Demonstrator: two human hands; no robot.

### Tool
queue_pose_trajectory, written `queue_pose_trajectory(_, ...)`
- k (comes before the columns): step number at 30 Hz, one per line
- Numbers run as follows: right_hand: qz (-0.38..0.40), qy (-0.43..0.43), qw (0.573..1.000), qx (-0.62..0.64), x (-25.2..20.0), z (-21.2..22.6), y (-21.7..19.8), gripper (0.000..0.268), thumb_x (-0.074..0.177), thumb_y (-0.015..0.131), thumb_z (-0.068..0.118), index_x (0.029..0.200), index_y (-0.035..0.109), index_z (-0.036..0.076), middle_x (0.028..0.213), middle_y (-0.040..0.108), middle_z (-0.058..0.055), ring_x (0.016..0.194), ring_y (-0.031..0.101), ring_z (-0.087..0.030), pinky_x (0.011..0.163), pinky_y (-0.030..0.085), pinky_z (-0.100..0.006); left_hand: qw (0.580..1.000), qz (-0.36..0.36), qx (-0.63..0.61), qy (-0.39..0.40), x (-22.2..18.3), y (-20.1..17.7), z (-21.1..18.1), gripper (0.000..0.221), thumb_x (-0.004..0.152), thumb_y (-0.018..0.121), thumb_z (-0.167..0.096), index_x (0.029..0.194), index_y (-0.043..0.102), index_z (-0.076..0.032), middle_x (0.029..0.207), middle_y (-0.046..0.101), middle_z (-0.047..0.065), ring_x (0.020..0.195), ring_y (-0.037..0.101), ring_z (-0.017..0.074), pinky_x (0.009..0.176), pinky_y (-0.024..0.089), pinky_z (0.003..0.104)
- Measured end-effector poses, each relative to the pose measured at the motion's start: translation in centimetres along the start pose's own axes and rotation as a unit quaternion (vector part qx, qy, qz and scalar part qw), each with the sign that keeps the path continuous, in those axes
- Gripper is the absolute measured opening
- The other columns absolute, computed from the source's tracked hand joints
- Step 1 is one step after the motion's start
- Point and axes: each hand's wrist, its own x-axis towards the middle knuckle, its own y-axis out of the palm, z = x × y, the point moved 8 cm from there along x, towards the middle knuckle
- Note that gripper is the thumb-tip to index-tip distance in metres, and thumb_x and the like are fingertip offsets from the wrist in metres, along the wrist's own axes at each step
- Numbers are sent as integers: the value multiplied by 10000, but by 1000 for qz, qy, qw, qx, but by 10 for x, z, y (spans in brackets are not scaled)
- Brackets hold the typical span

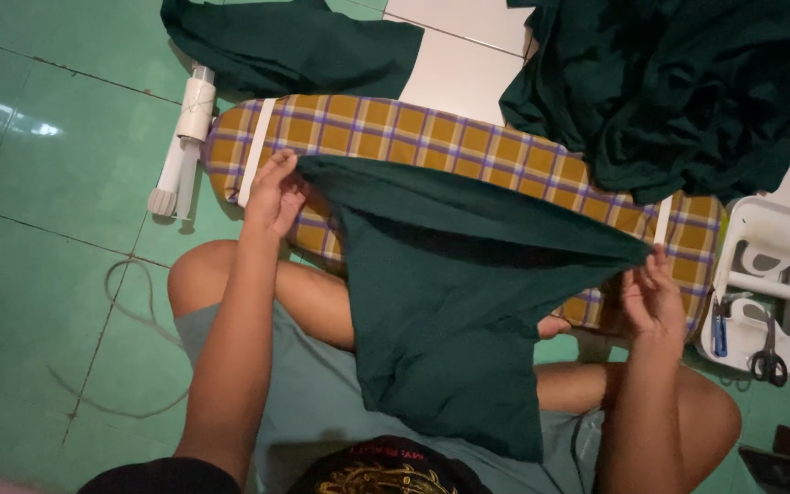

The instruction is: Arranging and folding green fabric on an ironing board while sitting on the floor.

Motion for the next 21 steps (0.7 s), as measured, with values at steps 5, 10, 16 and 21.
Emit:
queue_pose_trajectory(5, -25, 25, 999, 18, -6, 1, -2, 309, 985, 672, 35, 1234, 713, 214, 954, 682, 25, 861, 639, -75, 1006, 589, -290, 1000, -12, 1, 3, -1, 2, -1, 221, 926, 751, -122, 1118, 647, -153, 1013, 671, 72, 901, 642, 177, 731, 562, 273)
queue_pose_trajectory(10, -106, 20, 992, -69, 4, -16, -17, 324, 934, 725, 97, 1182, 681, 300, 1124, 760, 46, 1025, 728, -57, 923, 615, -217, 998, 60, 9, -5, -6, 21, 2, 408, 897, 773, -68, 1270, 612, -106, 1071, 687, 104, 951, 680, 196, 835, 605, 291)
queue_pose_trajectory(16, -96, 14, 992, -78, 10, -25, -22, 465, 840, 654, -59, 1165, 704, 270, 1030, 760, 41, 897, 755, -151, 809, 696, -322, 995, 102, 12, -18, -14, 33, 8, 553, 860, 699, 116, 1352, 557, -93, 1095, 729, 118, 941, 761, 245, 772, 678, 349)
queue_pose_trajectory(21, -80, 12, 991, -106, -3, -21, 9, 552, 775, 581, -103, 1171, 698, 263, 1016, 724, 3, 932, 742, -138, 855, 689, -304, 992, 124, 1, -25, -26, 51, -1, 627, 844, 694, 160, 1396, 531, -88, 1131, 735, 118, 911, 779, 246, 752, 691, 335)
